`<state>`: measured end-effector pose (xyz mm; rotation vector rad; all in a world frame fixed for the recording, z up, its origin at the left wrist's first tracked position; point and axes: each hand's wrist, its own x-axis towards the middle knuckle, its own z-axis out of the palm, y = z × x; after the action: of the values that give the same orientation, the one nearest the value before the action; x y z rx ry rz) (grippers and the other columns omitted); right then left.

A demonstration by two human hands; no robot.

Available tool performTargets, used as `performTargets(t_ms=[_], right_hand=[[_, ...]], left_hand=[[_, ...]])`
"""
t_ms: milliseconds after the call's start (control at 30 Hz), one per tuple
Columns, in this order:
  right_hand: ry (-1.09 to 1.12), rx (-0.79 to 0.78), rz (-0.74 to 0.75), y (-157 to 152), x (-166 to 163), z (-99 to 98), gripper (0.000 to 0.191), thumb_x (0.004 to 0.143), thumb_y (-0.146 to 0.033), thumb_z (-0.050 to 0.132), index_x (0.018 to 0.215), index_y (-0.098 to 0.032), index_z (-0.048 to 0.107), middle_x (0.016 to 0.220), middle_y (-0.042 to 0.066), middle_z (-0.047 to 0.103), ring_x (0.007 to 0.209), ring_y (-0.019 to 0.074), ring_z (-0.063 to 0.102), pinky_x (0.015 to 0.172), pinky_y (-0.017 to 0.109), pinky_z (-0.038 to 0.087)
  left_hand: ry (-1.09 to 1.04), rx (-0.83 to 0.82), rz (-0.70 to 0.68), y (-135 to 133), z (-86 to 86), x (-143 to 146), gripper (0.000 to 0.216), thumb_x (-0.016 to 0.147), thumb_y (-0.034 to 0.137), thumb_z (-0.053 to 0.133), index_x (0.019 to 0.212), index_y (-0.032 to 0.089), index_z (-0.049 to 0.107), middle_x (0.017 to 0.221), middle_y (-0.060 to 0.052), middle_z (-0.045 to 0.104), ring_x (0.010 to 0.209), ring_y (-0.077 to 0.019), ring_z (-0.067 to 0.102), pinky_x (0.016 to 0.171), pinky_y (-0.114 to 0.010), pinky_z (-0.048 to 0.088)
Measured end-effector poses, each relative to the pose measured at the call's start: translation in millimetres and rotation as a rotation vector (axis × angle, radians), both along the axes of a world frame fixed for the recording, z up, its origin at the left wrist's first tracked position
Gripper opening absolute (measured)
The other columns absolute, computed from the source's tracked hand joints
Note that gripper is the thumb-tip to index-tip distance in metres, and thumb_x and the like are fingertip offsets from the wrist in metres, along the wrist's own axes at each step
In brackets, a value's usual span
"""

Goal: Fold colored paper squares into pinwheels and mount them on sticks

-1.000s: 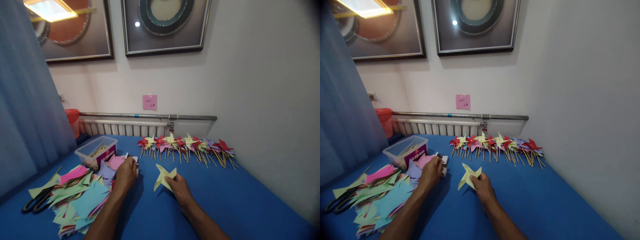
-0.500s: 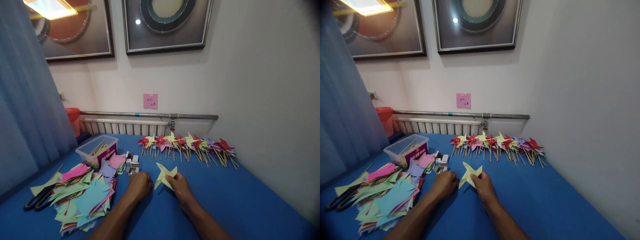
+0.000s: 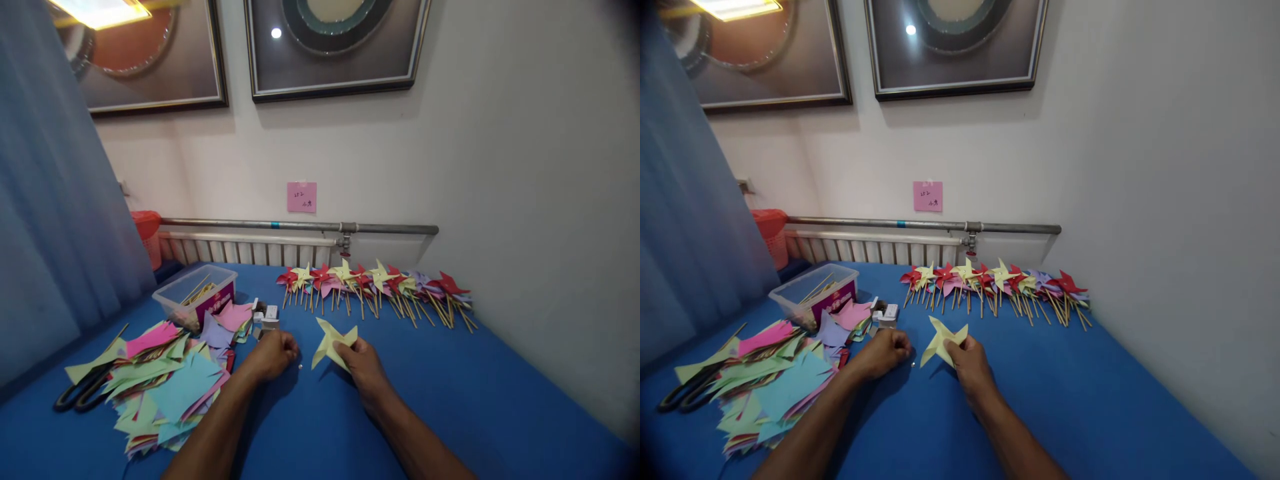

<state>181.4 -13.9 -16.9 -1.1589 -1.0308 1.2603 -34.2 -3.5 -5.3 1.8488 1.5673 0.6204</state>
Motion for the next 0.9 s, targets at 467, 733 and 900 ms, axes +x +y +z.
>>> performTargets(t_ms=[467, 733, 900], right_hand=[[0.029, 0.024, 0.022, -1, 0, -3.4, 0.038, 0.065, -0.041, 0.078, 0.091, -0.014, 0.074, 0.080, 0.006, 0.078, 0.070, 0.0233, 0.068, 0.063, 0.031, 0.052], [0.014, 0.013, 0.018, -1, 0, -0.8, 0.040, 0.064, -0.041, 0.078, 0.093, -0.015, 0.074, 0.080, 0.006, 0.078, 0.069, 0.0236, 0.068, 0.061, 0.030, 0.050], [0.010, 0.017, 0.030, 1, 0, -4.3, 0.038, 0.064, -0.042, 0.078, 0.090, -0.015, 0.073, 0.077, 0.005, 0.077, 0.069, 0.0236, 0.068, 0.064, 0.031, 0.051]], left_hand=[[0.225, 0.164, -0.262, -8, 7.7, 0, 0.029, 0.072, 0.011, 0.057, 0.084, 0.025, 0.080, 0.091, 0.000, 0.078, 0.089, -0.0175, 0.069, 0.077, -0.023, 0.047], [0.291, 0.197, -0.302, -12, 11.4, 1, 0.031, 0.076, 0.013, 0.056, 0.090, 0.026, 0.081, 0.097, -0.002, 0.077, 0.094, -0.0200, 0.068, 0.082, -0.027, 0.046], [0.362, 0.206, -0.290, -13, 11.5, 4, 0.033, 0.075, 0.013, 0.056, 0.093, 0.027, 0.080, 0.101, -0.003, 0.077, 0.098, -0.0222, 0.067, 0.082, -0.030, 0.045]])
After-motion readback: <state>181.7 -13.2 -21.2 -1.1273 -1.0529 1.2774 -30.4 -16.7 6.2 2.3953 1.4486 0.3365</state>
